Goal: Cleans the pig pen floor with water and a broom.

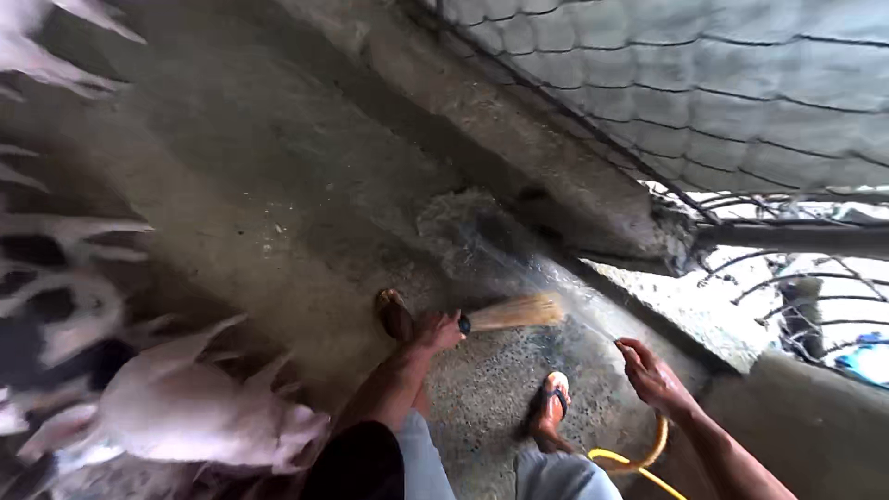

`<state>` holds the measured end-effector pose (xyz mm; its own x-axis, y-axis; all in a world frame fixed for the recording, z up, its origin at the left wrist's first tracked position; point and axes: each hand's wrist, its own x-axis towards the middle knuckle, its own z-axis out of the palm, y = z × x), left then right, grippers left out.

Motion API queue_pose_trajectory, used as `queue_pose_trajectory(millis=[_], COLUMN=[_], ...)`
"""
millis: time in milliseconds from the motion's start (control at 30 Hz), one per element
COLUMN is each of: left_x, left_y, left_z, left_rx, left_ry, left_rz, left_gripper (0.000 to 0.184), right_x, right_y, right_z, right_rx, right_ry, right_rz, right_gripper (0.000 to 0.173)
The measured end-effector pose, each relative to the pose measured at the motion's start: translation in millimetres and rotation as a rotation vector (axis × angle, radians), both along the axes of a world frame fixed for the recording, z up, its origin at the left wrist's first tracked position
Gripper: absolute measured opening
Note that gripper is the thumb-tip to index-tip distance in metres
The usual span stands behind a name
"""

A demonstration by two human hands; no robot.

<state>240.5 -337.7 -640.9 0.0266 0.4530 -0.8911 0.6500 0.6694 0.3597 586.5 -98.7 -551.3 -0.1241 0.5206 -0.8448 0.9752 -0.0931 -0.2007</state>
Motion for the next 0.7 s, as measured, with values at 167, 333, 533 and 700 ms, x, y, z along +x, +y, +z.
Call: queue_pose_trajectory(millis=[167, 333, 533, 700], left_x=[-322, -521, -436, -296], left_y=[-89, -94, -189, -166], left_z=[-81, 47, 52, 6], left_rx=[0.066, -0.424, -0.152, -0.242], left_ry=[0.361, 0.661, 0.574, 0.046], left_rz=[0.337, 0.644, 0.563, -0.066], left_gripper=[0.045, 0.067, 0.077, 0.074], right_x=[-73, -188, -285, -279], right_y=[-27, -27, -35, -55], right_z=[-5, 7, 17, 4], right_rx=[0.101, 0.077, 0.036, -0.049], right_ry=[-0.054, -0.067, -0.047, -0.153], right_rz=[0.071, 0.136, 0.207, 0.279], right_gripper=[0.041, 0.039, 0.04, 0.04])
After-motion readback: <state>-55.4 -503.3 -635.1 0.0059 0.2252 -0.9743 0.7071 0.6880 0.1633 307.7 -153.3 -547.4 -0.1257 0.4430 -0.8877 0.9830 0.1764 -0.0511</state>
